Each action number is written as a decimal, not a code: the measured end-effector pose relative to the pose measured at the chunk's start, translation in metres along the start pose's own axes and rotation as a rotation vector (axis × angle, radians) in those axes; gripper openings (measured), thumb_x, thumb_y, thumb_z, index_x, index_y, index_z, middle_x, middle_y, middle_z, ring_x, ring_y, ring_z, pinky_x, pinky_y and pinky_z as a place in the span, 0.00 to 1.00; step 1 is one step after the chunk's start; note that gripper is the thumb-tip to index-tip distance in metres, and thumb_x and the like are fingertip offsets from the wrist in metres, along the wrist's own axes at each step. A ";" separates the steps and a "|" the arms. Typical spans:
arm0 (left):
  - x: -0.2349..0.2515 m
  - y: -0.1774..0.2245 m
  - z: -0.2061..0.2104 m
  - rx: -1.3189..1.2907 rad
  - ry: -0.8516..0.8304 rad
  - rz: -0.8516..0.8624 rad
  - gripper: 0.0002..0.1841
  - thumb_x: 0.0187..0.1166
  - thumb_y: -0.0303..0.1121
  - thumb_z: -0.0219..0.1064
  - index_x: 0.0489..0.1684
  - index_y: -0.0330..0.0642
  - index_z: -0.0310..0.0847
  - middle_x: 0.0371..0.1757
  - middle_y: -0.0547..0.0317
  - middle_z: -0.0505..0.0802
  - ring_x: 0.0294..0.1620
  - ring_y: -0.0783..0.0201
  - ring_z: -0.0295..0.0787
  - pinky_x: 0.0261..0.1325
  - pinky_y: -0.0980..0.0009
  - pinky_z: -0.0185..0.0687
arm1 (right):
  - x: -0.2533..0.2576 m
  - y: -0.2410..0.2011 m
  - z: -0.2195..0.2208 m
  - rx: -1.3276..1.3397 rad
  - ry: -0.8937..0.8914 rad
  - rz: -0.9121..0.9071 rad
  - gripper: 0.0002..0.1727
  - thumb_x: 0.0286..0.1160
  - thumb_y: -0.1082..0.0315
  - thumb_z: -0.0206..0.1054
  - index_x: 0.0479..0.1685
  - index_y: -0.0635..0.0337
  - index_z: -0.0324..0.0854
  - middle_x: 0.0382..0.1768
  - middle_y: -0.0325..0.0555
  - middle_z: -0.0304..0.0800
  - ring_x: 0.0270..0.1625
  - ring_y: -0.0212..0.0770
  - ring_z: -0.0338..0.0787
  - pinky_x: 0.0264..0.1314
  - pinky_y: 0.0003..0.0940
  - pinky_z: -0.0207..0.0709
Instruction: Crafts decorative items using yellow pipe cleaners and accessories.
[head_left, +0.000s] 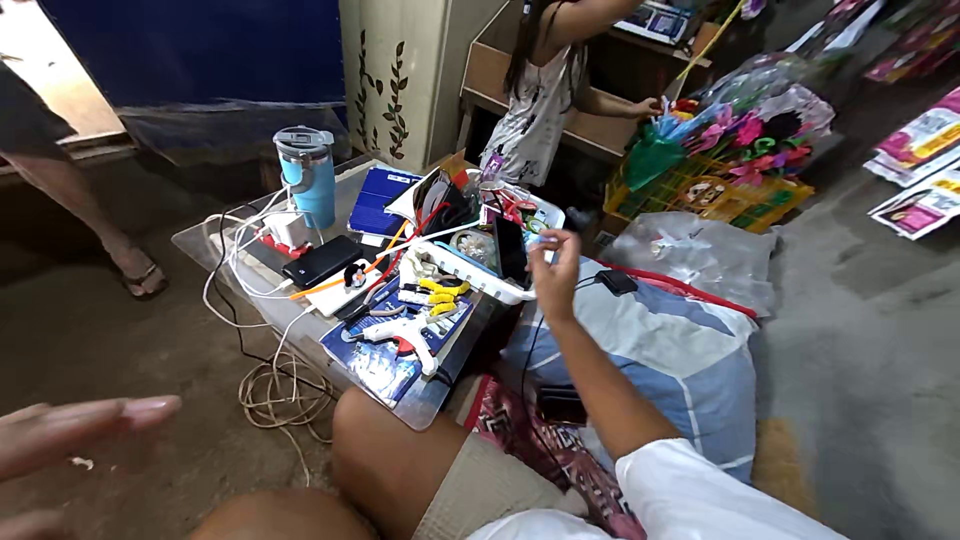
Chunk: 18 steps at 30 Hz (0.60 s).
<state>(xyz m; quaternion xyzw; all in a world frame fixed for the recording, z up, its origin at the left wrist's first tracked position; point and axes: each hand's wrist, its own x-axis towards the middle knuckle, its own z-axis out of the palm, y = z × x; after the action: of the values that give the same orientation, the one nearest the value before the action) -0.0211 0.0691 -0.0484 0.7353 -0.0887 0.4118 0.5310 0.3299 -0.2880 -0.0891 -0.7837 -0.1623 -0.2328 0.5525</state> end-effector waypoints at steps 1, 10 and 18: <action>0.001 -0.002 0.001 -0.020 -0.002 0.002 0.16 0.87 0.29 0.61 0.68 0.32 0.79 0.67 0.45 0.89 0.71 0.48 0.85 0.79 0.49 0.77 | 0.009 -0.016 -0.014 0.031 -0.024 -0.031 0.19 0.81 0.69 0.63 0.67 0.66 0.73 0.57 0.54 0.84 0.37 0.41 0.90 0.38 0.40 0.89; 0.038 0.000 0.044 0.225 -0.090 0.021 0.16 0.86 0.35 0.64 0.65 0.36 0.80 0.59 0.55 0.93 0.60 0.57 0.91 0.65 0.59 0.89 | 0.113 -0.105 -0.074 -0.521 0.344 -0.626 0.31 0.76 0.58 0.69 0.73 0.73 0.74 0.76 0.76 0.71 0.81 0.70 0.69 0.85 0.60 0.60; 0.063 0.015 0.075 0.569 -0.154 -0.030 0.19 0.89 0.43 0.57 0.63 0.39 0.84 0.57 0.56 0.93 0.60 0.69 0.89 0.68 0.65 0.83 | 0.146 -0.123 0.041 -0.008 -0.462 -0.015 0.42 0.84 0.49 0.65 0.89 0.61 0.50 0.68 0.56 0.83 0.65 0.46 0.88 0.65 0.44 0.85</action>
<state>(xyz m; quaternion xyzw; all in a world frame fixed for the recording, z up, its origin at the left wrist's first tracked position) 0.0494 0.0185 -0.0008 0.8849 0.0013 0.3555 0.3010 0.3970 -0.2082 0.0762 -0.8172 -0.2893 -0.0522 0.4958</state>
